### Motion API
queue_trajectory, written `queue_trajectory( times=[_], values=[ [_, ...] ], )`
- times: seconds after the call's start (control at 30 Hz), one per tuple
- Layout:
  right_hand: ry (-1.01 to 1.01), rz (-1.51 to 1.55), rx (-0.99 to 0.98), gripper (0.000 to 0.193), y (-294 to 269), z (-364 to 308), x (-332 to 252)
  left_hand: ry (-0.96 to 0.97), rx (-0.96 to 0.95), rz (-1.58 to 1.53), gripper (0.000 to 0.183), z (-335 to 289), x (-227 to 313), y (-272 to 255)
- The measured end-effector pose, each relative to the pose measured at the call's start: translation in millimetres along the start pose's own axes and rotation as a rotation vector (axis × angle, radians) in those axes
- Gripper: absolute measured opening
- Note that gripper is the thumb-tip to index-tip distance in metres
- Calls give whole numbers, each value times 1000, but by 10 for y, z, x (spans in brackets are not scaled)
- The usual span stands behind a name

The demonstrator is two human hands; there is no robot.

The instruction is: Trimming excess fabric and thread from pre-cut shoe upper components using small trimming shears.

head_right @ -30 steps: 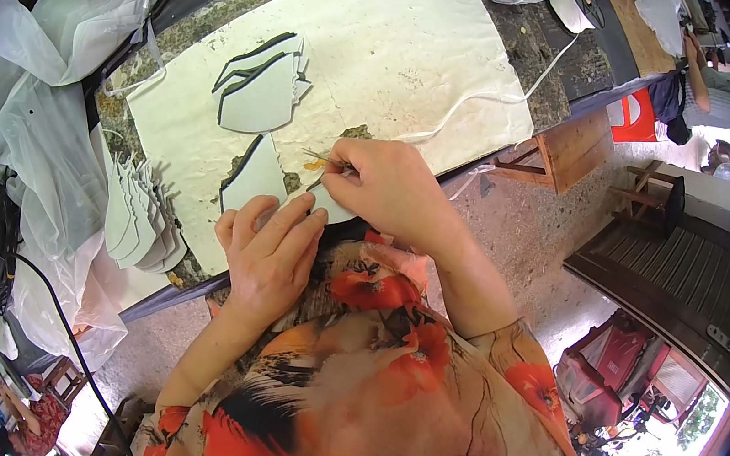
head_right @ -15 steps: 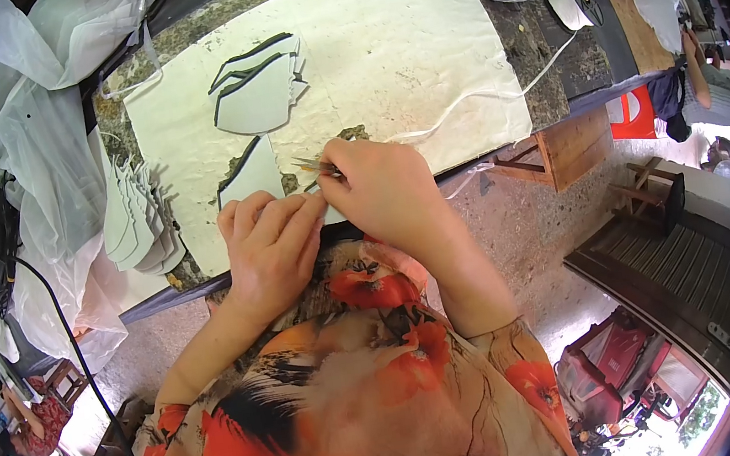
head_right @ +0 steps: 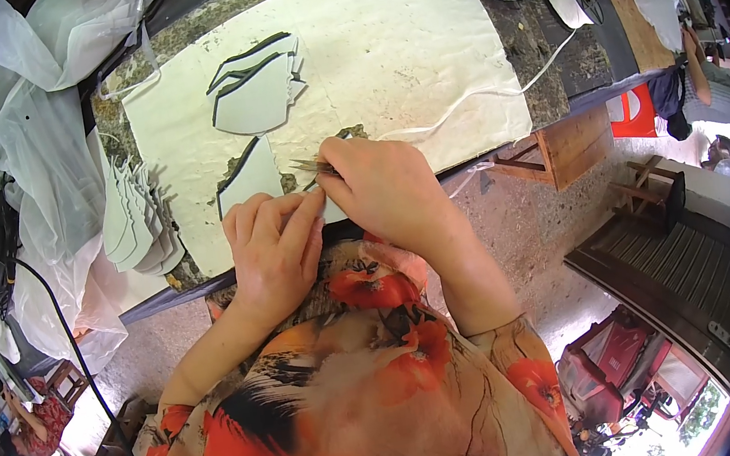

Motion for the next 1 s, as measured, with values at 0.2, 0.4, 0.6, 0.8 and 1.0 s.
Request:
queue_trajectory(
  times=[0.2,0.4,0.6,0.8,1.0],
  values=[
    [5,-7,-29,18,-5,14,0,-5,20,-21,34,14,20,-20],
    [9,148,-98,18,-63,24,96,-21,-41,0,33,83,35,-27],
    [40,123,-119,18,-105,36,127,20,-60,51,38,130,87,-42],
    [51,67,-53,17,-185,65,156,15,-75,22,38,116,72,-9],
    [18,48,-34,18,-172,83,137,21,-77,11,38,118,57,-3]
  ],
)
Point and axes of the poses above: each hand's wrist, its own z-axis towards the middle knuckle, its own y-axis out of the palm, x = y × z, the point moved 9 cm from there along z, towards the middle knuckle, and after that the axes turned 2 degrees about -x, right-handed, at the moved point
